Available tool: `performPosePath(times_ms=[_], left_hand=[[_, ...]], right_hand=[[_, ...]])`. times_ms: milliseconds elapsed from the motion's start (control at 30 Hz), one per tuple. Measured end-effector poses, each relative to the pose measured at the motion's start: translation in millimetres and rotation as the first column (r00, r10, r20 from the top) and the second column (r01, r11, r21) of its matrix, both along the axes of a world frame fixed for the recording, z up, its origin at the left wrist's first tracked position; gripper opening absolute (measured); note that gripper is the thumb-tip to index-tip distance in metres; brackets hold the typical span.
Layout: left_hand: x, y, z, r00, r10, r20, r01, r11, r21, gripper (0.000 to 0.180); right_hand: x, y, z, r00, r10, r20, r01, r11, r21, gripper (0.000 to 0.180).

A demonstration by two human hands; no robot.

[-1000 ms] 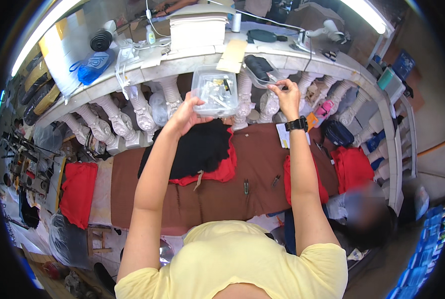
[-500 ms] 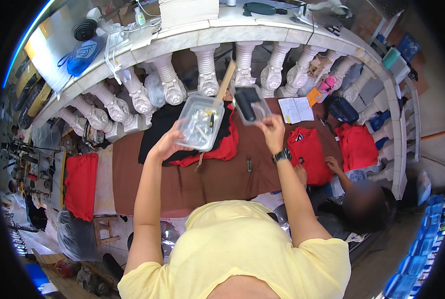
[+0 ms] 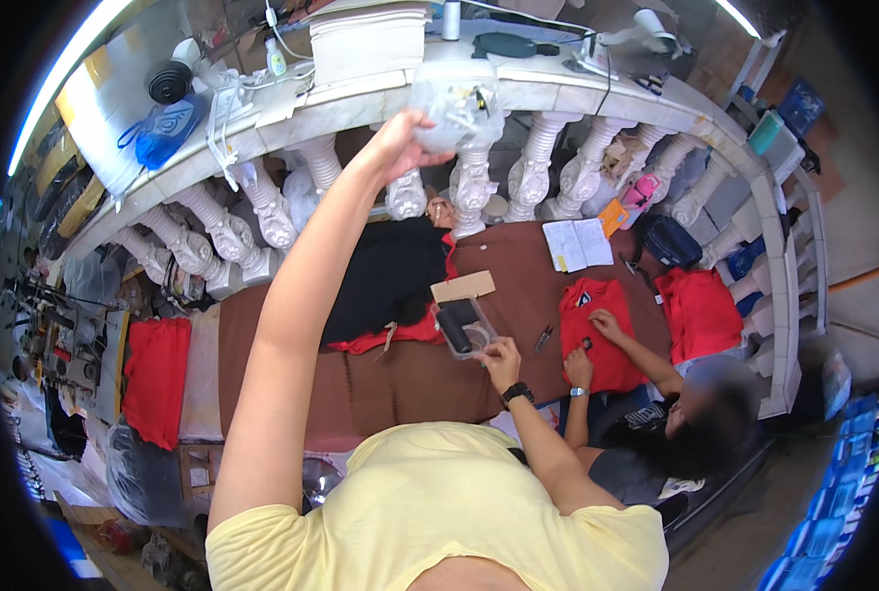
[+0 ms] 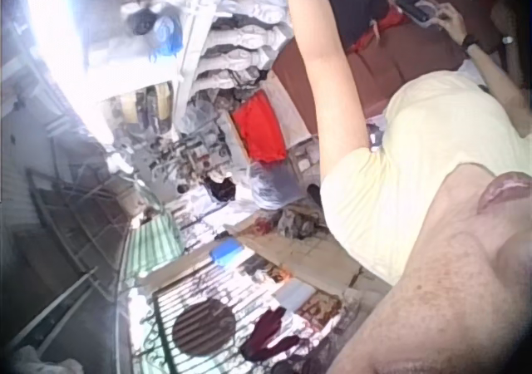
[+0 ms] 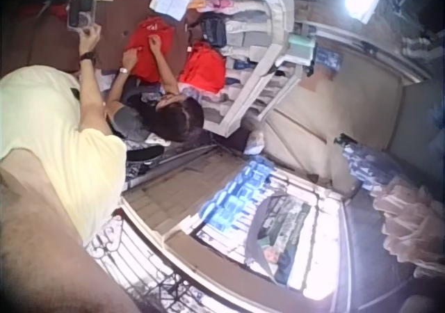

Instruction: The person folds several red shirts one at a time, makes notes in a notebook with a pen, and then handles a small stack of black shirts.

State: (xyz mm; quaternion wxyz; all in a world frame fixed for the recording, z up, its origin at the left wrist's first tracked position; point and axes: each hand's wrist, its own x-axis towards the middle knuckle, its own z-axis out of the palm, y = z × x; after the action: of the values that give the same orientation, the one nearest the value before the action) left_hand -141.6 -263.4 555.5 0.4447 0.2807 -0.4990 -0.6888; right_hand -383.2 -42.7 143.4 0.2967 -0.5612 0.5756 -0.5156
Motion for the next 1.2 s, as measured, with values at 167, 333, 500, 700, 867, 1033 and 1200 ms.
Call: performPosePath(times_ms=[167, 333, 500, 700, 867, 1033, 1200], left_hand=[[-55, -85, 35, 0.968, 0.253, 0.005, -0.252, 0.965, 0.068, 0.050], [-67, -176, 40, 0.880, 0.465, 0.092, -0.474, 0.856, 0.206, 0.050], [-81, -190, 51, 0.878, 0.478, 0.012, -0.475, 0.869, 0.136, 0.064], [-78, -191, 37, 0.869, 0.495, -0.010, -0.494, 0.869, 0.035, 0.052], [-72, -176, -7, 0.698, 0.710, 0.090, -0.669, 0.692, -0.273, 0.042], [-103, -109, -146, 0.373, 0.922, 0.107, -0.561, 0.316, -0.765, 0.033], [-59, -13, -373, 0.362, 0.533, 0.764, 0.427, 0.634, -0.645, 0.046]], right_hand=[[8, 19, 15, 0.996, 0.014, 0.086, -0.018, 0.999, 0.045, 0.021], [10, 37, 5, 0.995, 0.026, 0.095, -0.027, 1.000, 0.014, 0.021], [4, 55, 7, 0.998, 0.013, 0.058, -0.013, 1.000, 0.008, 0.021], [14, 77, 7, 0.998, 0.018, 0.065, -0.024, 0.995, 0.093, 0.021], [27, 96, -2, 0.999, 0.039, 0.019, -0.041, 0.991, 0.129, 0.020], [18, 116, -19, 1.000, -0.028, -0.003, 0.028, 0.977, 0.213, 0.019], [26, 126, -67, 1.000, 0.004, -0.025, 0.000, 0.986, 0.166, 0.018]])
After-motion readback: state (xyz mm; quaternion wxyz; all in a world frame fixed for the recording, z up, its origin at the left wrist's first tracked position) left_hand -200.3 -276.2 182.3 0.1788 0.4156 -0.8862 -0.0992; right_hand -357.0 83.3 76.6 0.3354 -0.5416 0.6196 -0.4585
